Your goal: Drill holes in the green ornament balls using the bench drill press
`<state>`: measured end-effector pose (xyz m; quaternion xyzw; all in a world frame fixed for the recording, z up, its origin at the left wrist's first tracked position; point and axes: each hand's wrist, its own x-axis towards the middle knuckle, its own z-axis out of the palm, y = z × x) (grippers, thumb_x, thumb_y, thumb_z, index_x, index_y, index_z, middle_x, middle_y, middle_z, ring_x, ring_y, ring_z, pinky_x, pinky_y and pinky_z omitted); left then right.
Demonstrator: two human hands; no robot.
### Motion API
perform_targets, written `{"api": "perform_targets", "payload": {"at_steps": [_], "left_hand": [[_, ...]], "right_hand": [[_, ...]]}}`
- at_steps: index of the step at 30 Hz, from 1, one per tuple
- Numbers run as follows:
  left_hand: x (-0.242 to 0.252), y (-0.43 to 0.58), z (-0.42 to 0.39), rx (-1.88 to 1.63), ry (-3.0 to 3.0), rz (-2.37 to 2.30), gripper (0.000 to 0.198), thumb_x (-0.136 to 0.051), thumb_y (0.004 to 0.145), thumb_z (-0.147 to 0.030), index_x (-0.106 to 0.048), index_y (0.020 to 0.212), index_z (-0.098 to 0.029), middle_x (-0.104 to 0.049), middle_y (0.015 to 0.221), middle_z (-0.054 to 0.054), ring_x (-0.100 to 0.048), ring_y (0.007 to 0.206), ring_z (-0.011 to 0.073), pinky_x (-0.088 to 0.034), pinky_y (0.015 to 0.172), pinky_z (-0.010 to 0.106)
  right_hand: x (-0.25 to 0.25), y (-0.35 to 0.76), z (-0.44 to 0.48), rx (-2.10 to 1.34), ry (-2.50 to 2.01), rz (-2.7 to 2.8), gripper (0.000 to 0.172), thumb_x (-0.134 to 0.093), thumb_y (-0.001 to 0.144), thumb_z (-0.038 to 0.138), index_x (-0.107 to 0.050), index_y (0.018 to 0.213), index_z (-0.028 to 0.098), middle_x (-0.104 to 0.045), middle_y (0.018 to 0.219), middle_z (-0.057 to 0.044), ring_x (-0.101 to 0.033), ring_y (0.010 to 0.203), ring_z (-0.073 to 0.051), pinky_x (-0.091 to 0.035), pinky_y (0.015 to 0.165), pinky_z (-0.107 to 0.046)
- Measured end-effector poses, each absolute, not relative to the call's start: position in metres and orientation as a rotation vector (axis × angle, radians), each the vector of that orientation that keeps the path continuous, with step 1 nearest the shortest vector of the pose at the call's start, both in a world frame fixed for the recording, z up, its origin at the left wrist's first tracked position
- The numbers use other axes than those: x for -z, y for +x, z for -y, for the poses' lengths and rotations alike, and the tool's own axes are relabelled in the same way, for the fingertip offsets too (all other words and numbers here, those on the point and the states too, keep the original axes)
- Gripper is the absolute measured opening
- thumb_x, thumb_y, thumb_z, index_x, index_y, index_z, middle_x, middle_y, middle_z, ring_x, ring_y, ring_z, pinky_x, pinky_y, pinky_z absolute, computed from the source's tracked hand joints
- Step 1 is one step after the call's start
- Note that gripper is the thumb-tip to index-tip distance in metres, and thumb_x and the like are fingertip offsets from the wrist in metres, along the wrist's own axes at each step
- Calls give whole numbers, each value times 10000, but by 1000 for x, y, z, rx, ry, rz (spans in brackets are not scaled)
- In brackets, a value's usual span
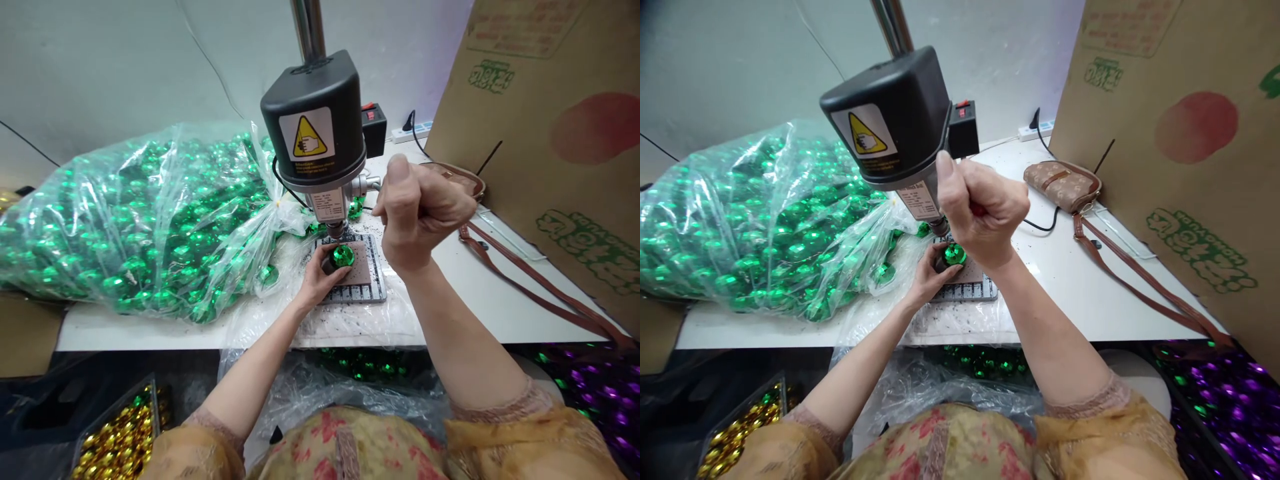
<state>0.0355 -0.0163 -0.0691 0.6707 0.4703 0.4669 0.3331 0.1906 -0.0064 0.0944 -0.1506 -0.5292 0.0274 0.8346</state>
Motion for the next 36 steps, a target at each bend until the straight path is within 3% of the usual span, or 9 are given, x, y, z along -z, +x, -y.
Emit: {"api": "perform_targets", "payload": {"at_steps": [16,31,36], "left_hand": [[62,38,19,-1244,1791,-1233,521,-804,791,-454,-589,1196,-206,-686,1139,80,-673,1059,236,-541,945,381],[67,37,18,-1226,1780,-1242,518,-802,792,-418,-582,1207,-201,-679,1139,77,-661,1052,233,-527,947,371],[68,38,17,-1247,1770,-1230,519,-803,794,-405,-579,1216,-202,-680,1137,75,-666,1049,226,-533,937,362]], "right_hand": [[-80,192,3,31,-299,1127,538,-575,910,225,-248,486,178,-339,423,61,-362,376,-38,-219,411,-282],[-68,194,-3,75,-183,1161,464,-565,879,132,-303,498,177,-311,466,74,-367,397,-27,-251,399,-239],[-57,196,-5,78,-121,1203,460,-576,854,96,-294,499,176,-300,445,81,-314,370,-19,-254,388,-234]]}}
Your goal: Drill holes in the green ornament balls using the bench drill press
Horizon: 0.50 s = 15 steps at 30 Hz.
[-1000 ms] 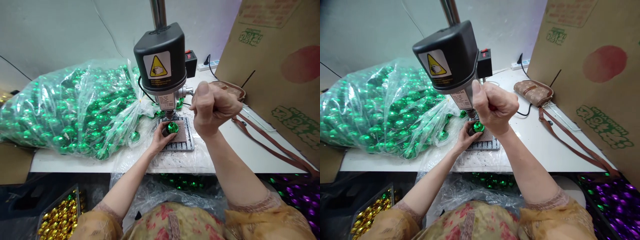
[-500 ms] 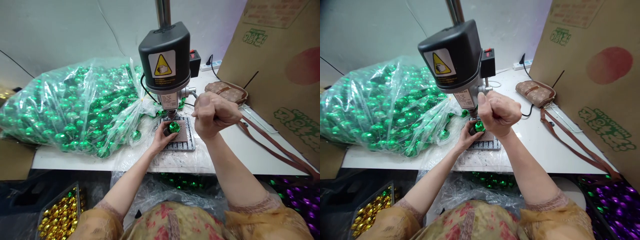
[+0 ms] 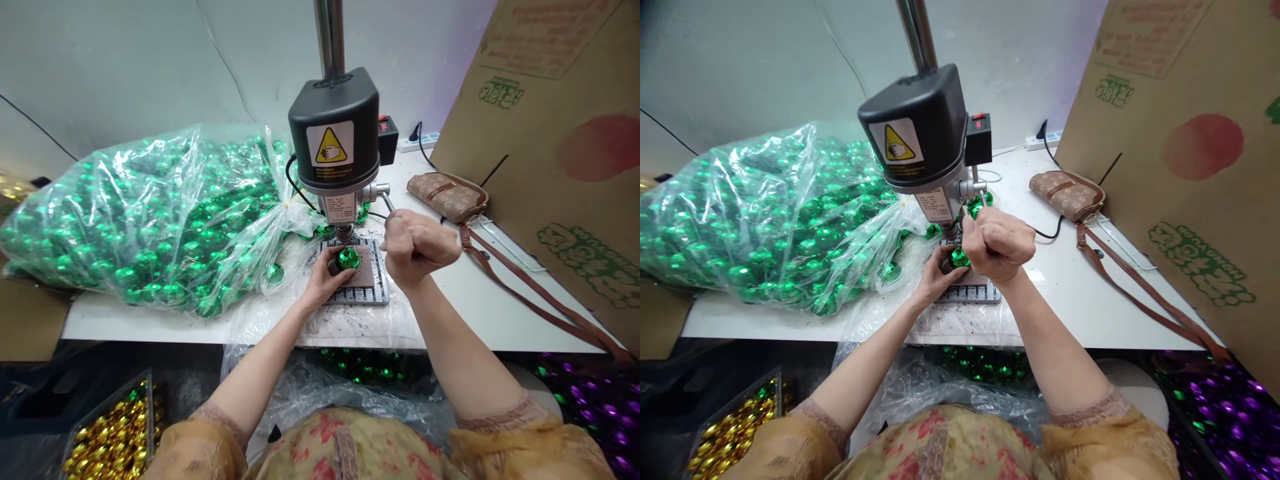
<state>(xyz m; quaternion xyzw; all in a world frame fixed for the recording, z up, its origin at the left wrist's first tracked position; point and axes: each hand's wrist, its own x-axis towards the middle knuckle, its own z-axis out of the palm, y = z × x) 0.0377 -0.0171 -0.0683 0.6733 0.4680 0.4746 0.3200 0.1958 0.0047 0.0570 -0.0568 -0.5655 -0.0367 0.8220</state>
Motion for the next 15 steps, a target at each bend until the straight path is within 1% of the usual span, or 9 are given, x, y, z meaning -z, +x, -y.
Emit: {"api": "perform_targets", "payload": {"at_steps": [3,5,7,8,12,15], "left_hand": [[67,39,17,-1256,1779,-1246,499,-803,793,-382,-586,1205,-202,-681,1135,75,-665,1050,227,-533,940,370],[66,41,19,-1266,1783,-1275,480,-803,790,-360,-594,1192,-201,-681,1134,77,-661,1062,230,-531,949,379],[65,44,23,-1308,1788,-1326,455,-801,786,-332,-597,1171,-201,-678,1125,76,-659,1065,230,-530,950,383],[64,46,27,-1338,1798,-1374,441,-801,780,-318,-598,1154,-202,-675,1112,74,-658,1057,229,-530,943,385],[57,51,56,-1405,1904,-1626,404,-800,744,-290,-583,1074,-201,-659,1021,60,-651,970,230,-533,854,380],[53,53,94,-1351,2064,-1573,403,-770,768,-324,-556,1085,-198,-656,991,60,-646,896,209,-527,775,342]], "right_hand": [[-65,196,-2,30,-159,1187,476,-579,880,133,-313,487,169,-323,425,81,-328,364,-16,-231,385,-232],[-80,195,2,-19,-223,1168,456,-570,905,154,-371,495,168,-345,430,81,-328,373,-11,-209,398,-236],[-97,194,5,-71,-283,1152,422,-580,914,168,-456,511,170,-383,443,84,-326,385,-2,-241,419,-232],[-106,193,5,-130,-341,1130,439,-604,909,201,-460,495,171,-402,444,81,-332,395,-5,-260,433,-234],[-126,193,-2,-236,-391,1124,502,-624,906,331,-440,461,188,-357,408,80,-266,375,-17,-289,449,-252],[-131,194,-10,-261,-417,1139,533,-651,863,474,-437,456,204,-361,400,68,-261,363,-37,-262,432,-289]]}}
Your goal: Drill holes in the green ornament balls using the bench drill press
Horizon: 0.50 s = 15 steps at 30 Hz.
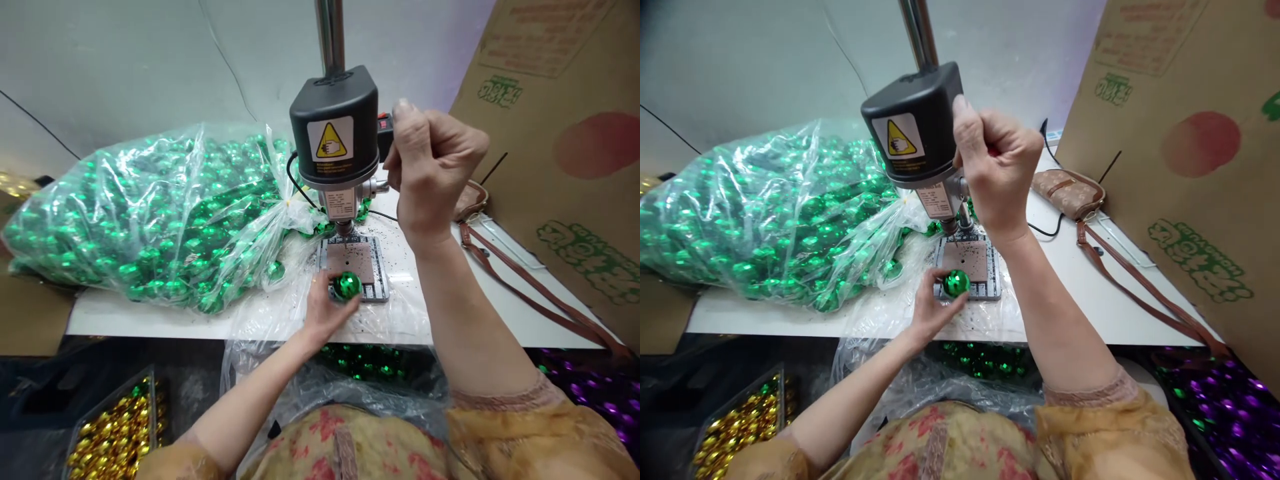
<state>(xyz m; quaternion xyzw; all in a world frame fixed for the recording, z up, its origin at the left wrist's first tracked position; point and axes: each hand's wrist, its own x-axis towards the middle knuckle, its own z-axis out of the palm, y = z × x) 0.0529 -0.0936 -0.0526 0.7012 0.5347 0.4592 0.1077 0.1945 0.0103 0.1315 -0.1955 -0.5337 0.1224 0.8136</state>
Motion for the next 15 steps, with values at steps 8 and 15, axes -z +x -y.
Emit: {"api": "perform_targets", "payload": {"at_steps": [8,15], "left_hand": [[63,35,152,-785,2903,-766,470,-659,873,-572,-572,1117,-179,-671,936,81,-629,853,226,-498,730,354],[43,-15,-4,-1079,2245,-1790,138,-491,989,-150,-615,1045,-128,-644,1035,126,-603,1065,281,-470,996,476]], "right_hand": [[-136,196,-12,-262,-549,1178,565,-556,891,581,-404,483,222,-360,425,54,-285,404,-56,-275,456,-294],[-133,195,-17,-185,-589,1187,561,-510,902,598,-393,499,225,-363,434,44,-305,421,-63,-305,463,-292]]}}
